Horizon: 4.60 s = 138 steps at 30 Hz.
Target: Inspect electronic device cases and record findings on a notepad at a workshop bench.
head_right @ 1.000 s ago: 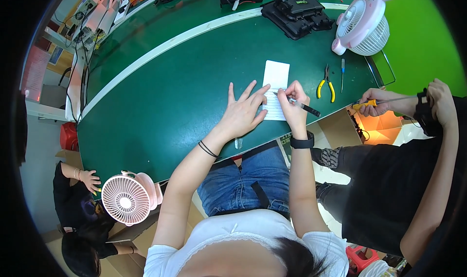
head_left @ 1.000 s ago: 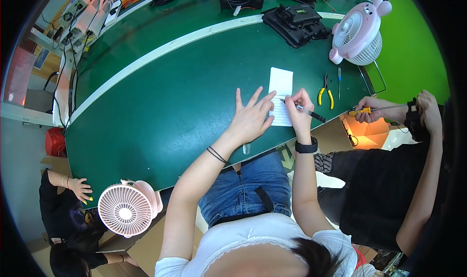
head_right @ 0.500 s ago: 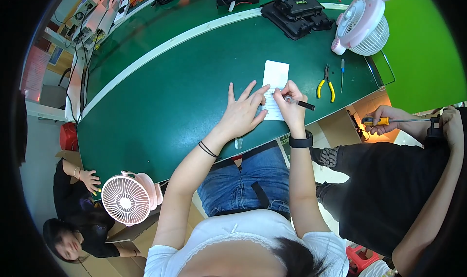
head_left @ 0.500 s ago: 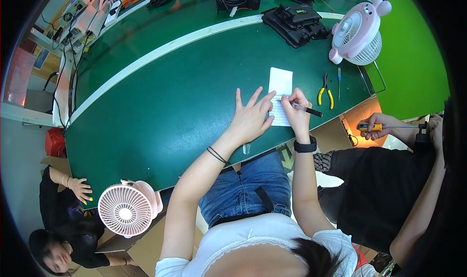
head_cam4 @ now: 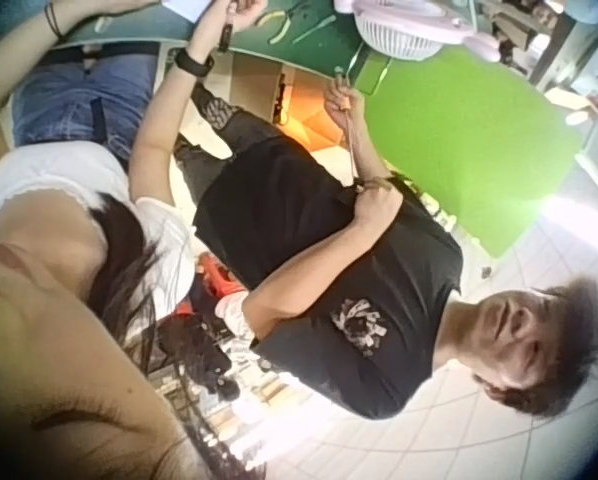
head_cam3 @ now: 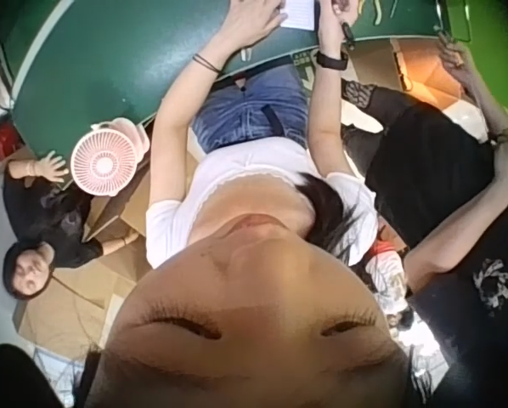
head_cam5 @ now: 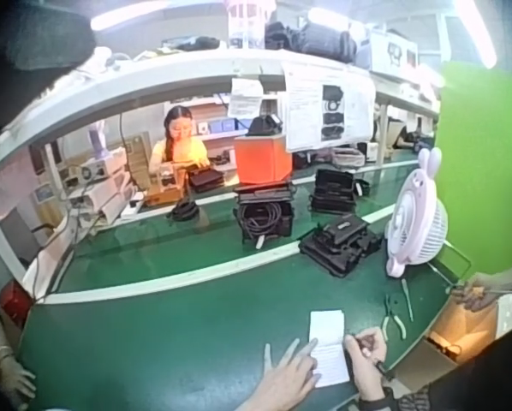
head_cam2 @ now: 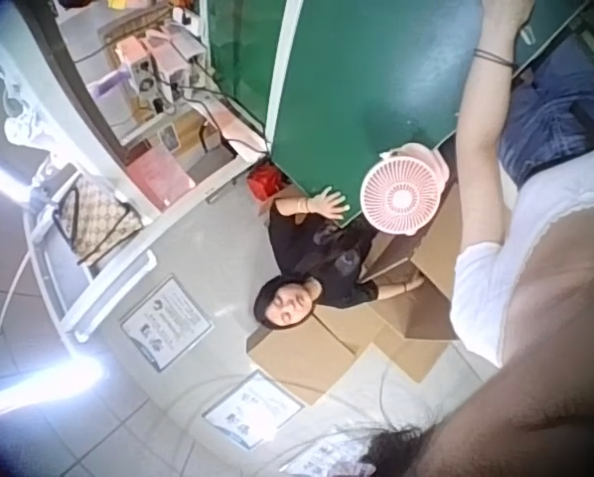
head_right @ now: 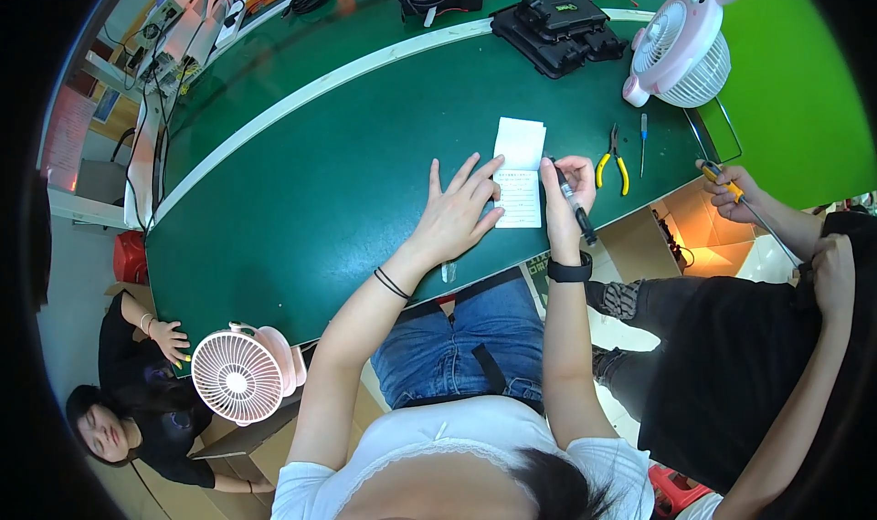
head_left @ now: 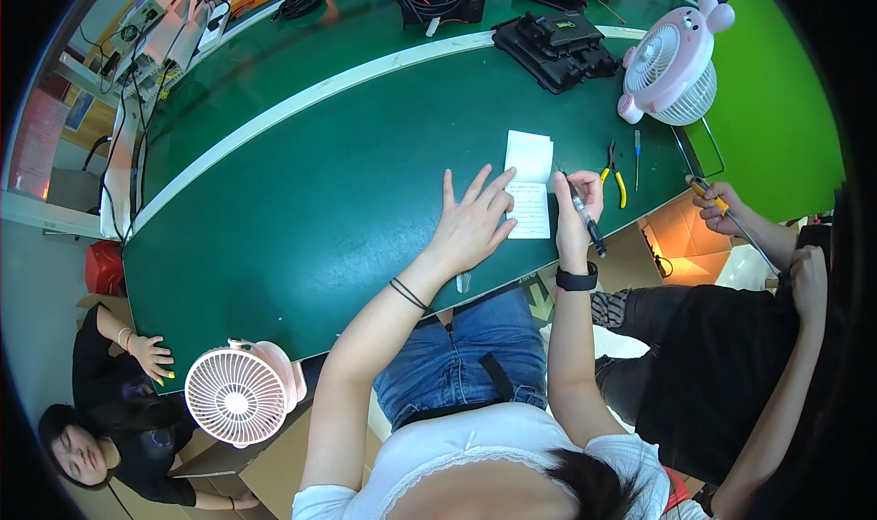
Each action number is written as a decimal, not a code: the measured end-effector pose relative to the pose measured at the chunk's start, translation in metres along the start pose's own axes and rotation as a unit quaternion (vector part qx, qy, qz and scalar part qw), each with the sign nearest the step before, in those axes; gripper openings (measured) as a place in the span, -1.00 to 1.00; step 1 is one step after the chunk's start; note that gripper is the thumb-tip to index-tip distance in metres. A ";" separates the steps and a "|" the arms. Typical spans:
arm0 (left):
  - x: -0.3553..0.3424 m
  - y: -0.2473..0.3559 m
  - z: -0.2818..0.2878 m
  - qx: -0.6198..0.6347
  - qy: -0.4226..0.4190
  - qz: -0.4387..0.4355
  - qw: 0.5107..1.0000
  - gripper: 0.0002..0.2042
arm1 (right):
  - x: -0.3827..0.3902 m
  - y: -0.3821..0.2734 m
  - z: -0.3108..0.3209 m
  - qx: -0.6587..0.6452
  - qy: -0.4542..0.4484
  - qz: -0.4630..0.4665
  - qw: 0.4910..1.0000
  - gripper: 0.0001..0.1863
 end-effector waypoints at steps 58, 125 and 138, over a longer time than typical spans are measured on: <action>0.004 -0.001 0.005 -0.017 0.051 0.034 0.998 -0.46 | 0.002 -0.035 -0.036 0.282 -0.217 0.155 0.922 -0.74; 0.000 0.000 -0.005 -0.031 0.009 0.036 0.999 -0.65 | 0.004 0.007 0.001 0.054 -0.041 -0.014 0.998 -0.66; 0.001 0.000 -0.005 -0.035 0.005 0.033 0.999 -0.63 | 0.003 0.012 0.002 0.078 -0.052 0.014 0.996 -0.67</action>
Point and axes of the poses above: each hand's wrist, its own x-axis away from the middle knuckle, its own z-axis out of the back of the hand, y = z × x, the point moved 7 cm from there along -x, towards the middle knuckle, and after that the axes turned 15 degrees about z, right-handed, at the moved point
